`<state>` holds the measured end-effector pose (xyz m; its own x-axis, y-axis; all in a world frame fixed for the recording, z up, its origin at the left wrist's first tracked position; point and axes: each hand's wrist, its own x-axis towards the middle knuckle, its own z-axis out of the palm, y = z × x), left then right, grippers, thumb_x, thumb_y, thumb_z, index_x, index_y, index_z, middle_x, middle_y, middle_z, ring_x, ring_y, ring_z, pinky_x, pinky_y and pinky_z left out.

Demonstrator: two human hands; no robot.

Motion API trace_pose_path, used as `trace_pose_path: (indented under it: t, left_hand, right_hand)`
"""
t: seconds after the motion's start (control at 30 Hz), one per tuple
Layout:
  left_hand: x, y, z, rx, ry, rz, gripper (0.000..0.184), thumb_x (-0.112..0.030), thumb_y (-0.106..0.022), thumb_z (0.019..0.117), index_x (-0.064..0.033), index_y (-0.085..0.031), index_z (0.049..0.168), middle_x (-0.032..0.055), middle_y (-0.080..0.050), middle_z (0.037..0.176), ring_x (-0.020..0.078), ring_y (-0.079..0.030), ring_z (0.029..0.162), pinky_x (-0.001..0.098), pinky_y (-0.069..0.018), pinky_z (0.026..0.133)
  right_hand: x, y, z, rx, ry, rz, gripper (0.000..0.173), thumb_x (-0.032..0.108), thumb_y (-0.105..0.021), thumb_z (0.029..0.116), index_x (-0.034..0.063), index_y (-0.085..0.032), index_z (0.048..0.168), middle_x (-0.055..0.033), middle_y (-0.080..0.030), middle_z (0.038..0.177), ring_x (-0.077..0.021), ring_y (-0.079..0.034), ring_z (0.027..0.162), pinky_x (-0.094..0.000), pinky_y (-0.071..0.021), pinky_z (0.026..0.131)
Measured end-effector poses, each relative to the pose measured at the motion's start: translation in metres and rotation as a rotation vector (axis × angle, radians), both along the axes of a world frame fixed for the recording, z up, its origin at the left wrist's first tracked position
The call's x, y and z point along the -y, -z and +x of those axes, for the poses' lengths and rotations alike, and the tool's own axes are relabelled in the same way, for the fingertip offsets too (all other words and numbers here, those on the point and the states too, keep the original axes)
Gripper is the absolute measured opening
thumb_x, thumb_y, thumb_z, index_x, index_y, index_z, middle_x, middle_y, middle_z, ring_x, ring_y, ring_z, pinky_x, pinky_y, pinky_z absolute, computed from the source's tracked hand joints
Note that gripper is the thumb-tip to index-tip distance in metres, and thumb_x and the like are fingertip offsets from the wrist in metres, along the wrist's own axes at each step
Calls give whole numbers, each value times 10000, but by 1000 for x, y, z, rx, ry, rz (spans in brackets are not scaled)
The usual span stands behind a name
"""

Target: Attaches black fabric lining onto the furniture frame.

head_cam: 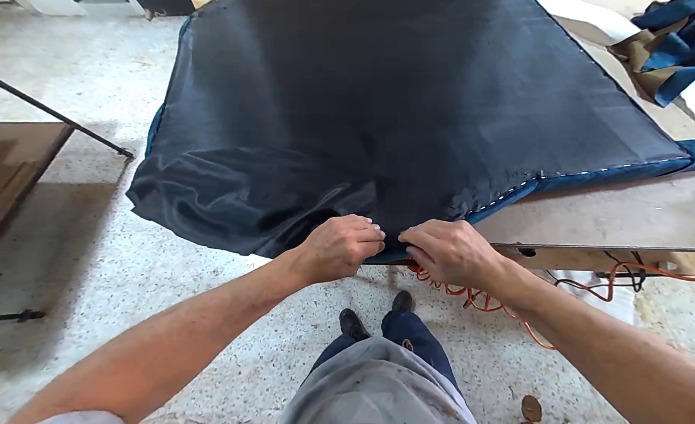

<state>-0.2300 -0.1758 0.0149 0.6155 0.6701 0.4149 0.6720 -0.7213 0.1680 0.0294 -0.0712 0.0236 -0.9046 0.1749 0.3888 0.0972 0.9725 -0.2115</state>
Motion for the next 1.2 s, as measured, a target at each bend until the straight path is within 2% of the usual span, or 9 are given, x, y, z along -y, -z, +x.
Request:
trace_pose_path:
  t: [0.07,0.1,0.23,0.3,0.47,0.6,0.87,0.97,1.2]
  left_hand:
    - [5,5,0,83,-51,-36,221,-65,-568,963,-90,-784,1001,59,-763,1139,201,-698,1164,388,-534,1075]
    - [7,8,2,123,-68,-49,223,-68,-567,965,-86,-785,1005,60,-761,1150,198,-692,1176,393,-527,1085]
    - [10,13,6,264,-108,-74,215,-100,-580,981,-85,-794,1005,38,-765,1137,171,-684,1190,394,-526,1101]
    - [8,11,7,317,-104,-67,194,-99,-601,979,-86,-794,987,27,-767,1115,159,-689,1174,392,-535,1089]
    - [2,9,1,294,-56,-45,180,-125,-621,974,-117,-798,1005,16,-768,1120,146,-691,1169,377,-538,1082]
    - [-4,11,-6,188,33,-4,195,-112,-606,953,-108,-791,1016,30,-758,1167,173,-666,1221,398,-503,1118]
    - [-12,11,-4,89,155,-46,205,-56,-599,917,-70,-779,1014,62,-757,1177,209,-652,1254,401,-466,1157]
    - [-17,6,-6,16,182,-65,209,-40,-596,915,-80,-776,1014,53,-755,1174,203,-655,1247,386,-481,1143]
    - [-25,-4,-7,-109,265,-98,206,-35,-578,955,-79,-766,1027,47,-734,1242,196,-630,1286,380,-464,1158]
  right_hand:
    - [-4,5,-1,4,22,-72,285,292,-651,966,128,-721,1188,-57,-671,1338,-182,-701,1067,-340,-609,840]
    - [-7,10,-1,-1,29,-85,321,320,-658,968,135,-722,1222,-58,-641,1387,-193,-682,1076,-341,-594,862]
    - [-3,31,6,-133,67,-67,211,313,-649,994,183,-787,1088,9,-727,1197,-165,-670,1055,-336,-565,891]
    - [1,33,6,-183,105,-58,186,285,-657,991,191,-792,1078,29,-735,1176,-154,-668,1061,-342,-556,890]
    - [9,41,3,-293,219,-22,142,172,-665,975,154,-793,1035,9,-753,1111,-157,-687,1030,-349,-561,902]
    - [12,41,6,-350,161,-3,154,75,-665,944,95,-790,1032,-54,-761,1088,-185,-712,1030,-374,-581,938]
    - [2,25,13,-155,18,56,193,48,-610,961,62,-774,1062,-68,-756,1084,-210,-705,1037,-360,-564,964]
    - [-1,19,10,-91,-17,73,207,39,-595,948,63,-768,1058,-63,-754,1051,-214,-706,1002,-362,-569,936]
    - [1,3,7,97,-20,73,222,14,-583,929,55,-763,1052,-59,-744,1058,-218,-694,1017,-361,-560,936]
